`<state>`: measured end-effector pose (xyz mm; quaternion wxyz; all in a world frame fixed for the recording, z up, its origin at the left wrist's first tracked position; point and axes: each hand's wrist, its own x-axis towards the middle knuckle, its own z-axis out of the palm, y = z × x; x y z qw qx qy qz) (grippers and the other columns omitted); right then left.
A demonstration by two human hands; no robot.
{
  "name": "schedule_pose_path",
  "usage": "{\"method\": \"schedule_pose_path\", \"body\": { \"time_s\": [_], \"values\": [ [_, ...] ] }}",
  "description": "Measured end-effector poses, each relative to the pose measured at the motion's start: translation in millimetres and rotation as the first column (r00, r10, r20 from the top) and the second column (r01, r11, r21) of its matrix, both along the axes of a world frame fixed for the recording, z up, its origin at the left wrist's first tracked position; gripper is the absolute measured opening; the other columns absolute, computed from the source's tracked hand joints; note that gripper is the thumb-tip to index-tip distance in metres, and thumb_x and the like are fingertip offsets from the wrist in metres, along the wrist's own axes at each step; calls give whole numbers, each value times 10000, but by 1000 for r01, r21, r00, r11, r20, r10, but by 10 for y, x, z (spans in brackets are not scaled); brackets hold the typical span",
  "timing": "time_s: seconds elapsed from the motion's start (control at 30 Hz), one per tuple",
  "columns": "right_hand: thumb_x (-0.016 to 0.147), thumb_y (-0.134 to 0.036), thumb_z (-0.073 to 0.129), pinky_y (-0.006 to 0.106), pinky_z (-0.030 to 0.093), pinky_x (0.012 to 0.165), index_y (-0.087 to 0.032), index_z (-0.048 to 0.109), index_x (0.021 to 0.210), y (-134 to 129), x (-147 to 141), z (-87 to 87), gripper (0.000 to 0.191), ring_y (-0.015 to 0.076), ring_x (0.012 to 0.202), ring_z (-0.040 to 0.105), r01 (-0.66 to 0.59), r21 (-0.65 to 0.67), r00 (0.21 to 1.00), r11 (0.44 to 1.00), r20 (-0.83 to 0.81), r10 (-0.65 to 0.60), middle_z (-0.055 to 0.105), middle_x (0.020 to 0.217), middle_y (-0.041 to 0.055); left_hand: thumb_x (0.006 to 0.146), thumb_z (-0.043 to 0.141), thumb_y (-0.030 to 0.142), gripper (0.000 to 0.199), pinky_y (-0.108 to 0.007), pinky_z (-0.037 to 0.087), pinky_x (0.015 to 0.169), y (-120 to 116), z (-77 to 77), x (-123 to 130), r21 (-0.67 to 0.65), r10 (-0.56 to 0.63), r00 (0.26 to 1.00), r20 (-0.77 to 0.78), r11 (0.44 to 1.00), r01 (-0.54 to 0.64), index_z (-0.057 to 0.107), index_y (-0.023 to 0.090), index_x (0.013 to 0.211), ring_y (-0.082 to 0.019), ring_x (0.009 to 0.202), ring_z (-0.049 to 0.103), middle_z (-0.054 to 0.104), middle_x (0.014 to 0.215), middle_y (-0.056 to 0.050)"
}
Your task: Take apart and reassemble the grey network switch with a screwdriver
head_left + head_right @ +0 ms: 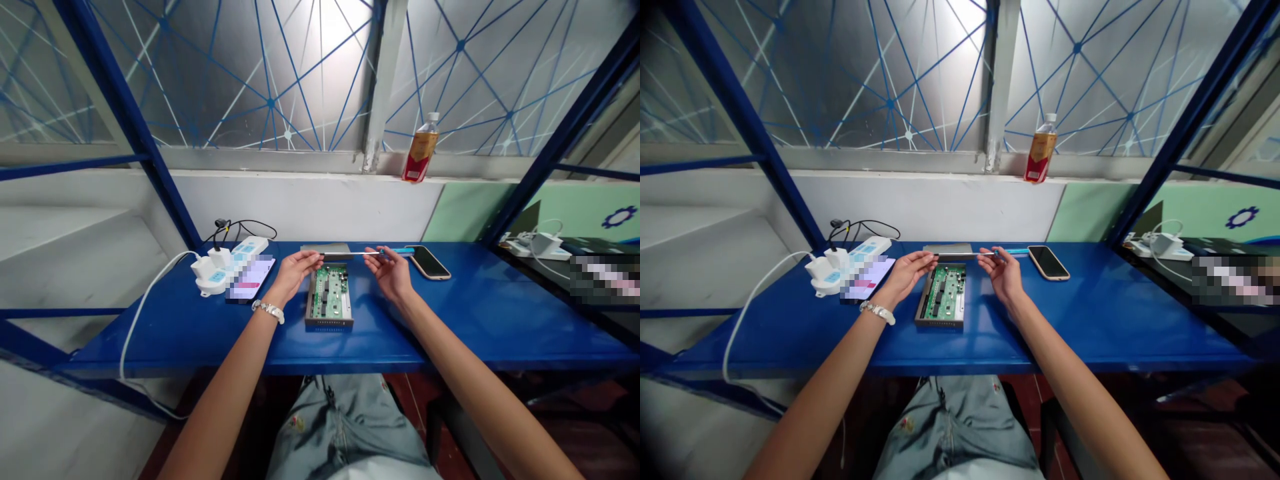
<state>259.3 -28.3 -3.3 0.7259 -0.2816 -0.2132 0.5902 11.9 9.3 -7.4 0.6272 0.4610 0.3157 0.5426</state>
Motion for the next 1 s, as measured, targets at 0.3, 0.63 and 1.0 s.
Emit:
{"method": "schedule_pose_path", "body": {
  "time_s": [0.3,0.63,1.0],
  "values": [
    [867,-151,565,272,651,671,-174,660,802,-11,-14,27,118,201,705,781,9,-33,1000,999,-5,-9,801,858,124,650,924,316,344,-330,554,907,-13,16,13,23,65,998,9,998,-66,751,118,873,-161,837,720,779,890,-87],
    [832,-180,636,284,654,677,-184,681,804,3,-24,18,53,208,720,781,-2,-19,1000,1000,23,2,801,868,123,661,918,328,340,-335,562,881,2,20,29,10,88,996,-8,996,-88,750,121,872,-162,810,719,774,872,-84],
    [883,-275,727,246,650,720,-187,721,929,-60,-29,54,100,164,783,774,-15,64,991,998,131,7,808,996,79,705,888,354,311,-377,563,850,-16,-2,49,162,107,983,-151,983,-82,773,126,883,-203,804,720,781,864,-112]
  ]
}}
